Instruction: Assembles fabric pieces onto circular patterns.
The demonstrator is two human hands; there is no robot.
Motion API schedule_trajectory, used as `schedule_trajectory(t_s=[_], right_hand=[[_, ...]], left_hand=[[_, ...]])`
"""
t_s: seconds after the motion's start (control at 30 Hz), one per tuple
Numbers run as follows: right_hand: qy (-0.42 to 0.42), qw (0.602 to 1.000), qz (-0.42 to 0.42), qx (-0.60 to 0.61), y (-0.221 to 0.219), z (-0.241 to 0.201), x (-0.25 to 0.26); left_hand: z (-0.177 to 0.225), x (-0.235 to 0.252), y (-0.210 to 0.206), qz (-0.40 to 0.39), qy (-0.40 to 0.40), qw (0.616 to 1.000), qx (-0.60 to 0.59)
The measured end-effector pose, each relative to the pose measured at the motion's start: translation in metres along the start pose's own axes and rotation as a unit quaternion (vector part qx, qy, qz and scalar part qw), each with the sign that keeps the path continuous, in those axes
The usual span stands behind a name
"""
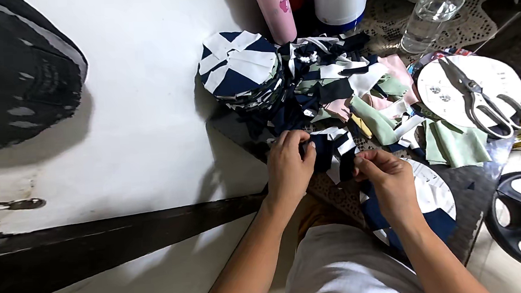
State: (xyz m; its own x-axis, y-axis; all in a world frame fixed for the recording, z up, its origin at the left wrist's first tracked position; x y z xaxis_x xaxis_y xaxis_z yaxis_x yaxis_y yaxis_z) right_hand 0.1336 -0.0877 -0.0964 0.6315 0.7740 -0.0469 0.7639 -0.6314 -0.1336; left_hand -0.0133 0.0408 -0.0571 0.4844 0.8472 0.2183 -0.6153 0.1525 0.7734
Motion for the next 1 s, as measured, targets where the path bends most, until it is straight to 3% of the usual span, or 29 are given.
schedule_trajectory(t_s=[0.1,0.17,0.2,0.27,0.33,0.4,0.53,0.77,0.9,1.0], right_hand=[[0.022,0.999,0.008,-0.037,0.002,-0.009,-0.005],[0.039,0.997,-0.005,-0.069,0.001,-0.016,-0.01],[0.045,0.995,-0.019,-0.082,0.0,-0.02,-0.014],[0.063,0.991,-0.047,-0.104,0.004,-0.029,-0.022],[0.107,0.986,-0.034,-0.125,0.021,-0.041,-0.033],[0.151,0.977,0.013,-0.152,0.051,-0.05,-0.044],[0.126,0.97,0.063,-0.197,0.102,-0.037,-0.069],[0.093,0.981,0.073,-0.152,0.115,-0.018,-0.107],[0.104,0.977,0.108,-0.151,0.123,-0.011,-0.125],[0.092,0.974,0.11,-0.173,0.133,-0.008,-0.13]], left_hand=[[0.016,-0.022,-0.003,-0.013,-0.035,0.991,-0.13],[0.023,-0.04,-0.02,-0.12,0.024,0.942,-0.313],[0.026,-0.049,-0.03,-0.176,0.071,0.892,-0.41],[0.036,-0.067,-0.049,-0.248,0.19,0.746,-0.589],[0.045,-0.082,-0.064,-0.283,0.289,0.619,-0.673],[0.053,-0.09,-0.072,-0.312,0.32,0.583,-0.679],[0.07,-0.1,-0.081,-0.339,0.311,0.576,-0.676],[0.093,-0.118,-0.094,-0.393,0.282,0.624,-0.614],[0.097,-0.128,-0.098,-0.414,0.255,0.686,-0.541],[0.098,-0.125,-0.102,-0.398,0.165,0.776,-0.461]])
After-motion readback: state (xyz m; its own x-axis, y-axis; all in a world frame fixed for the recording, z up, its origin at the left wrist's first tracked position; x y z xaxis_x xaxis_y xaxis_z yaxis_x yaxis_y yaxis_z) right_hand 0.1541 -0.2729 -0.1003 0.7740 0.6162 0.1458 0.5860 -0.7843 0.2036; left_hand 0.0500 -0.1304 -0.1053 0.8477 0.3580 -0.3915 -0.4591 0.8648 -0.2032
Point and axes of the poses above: each hand's wrist, its own x-axis towards the middle knuckle, its own y-axis out of the back of the hand, z = x × y, the point moved 8 cm from there along x, towards the middle knuckle, and after that the axes turned 3 degrees about y, right-handed, at the moved point
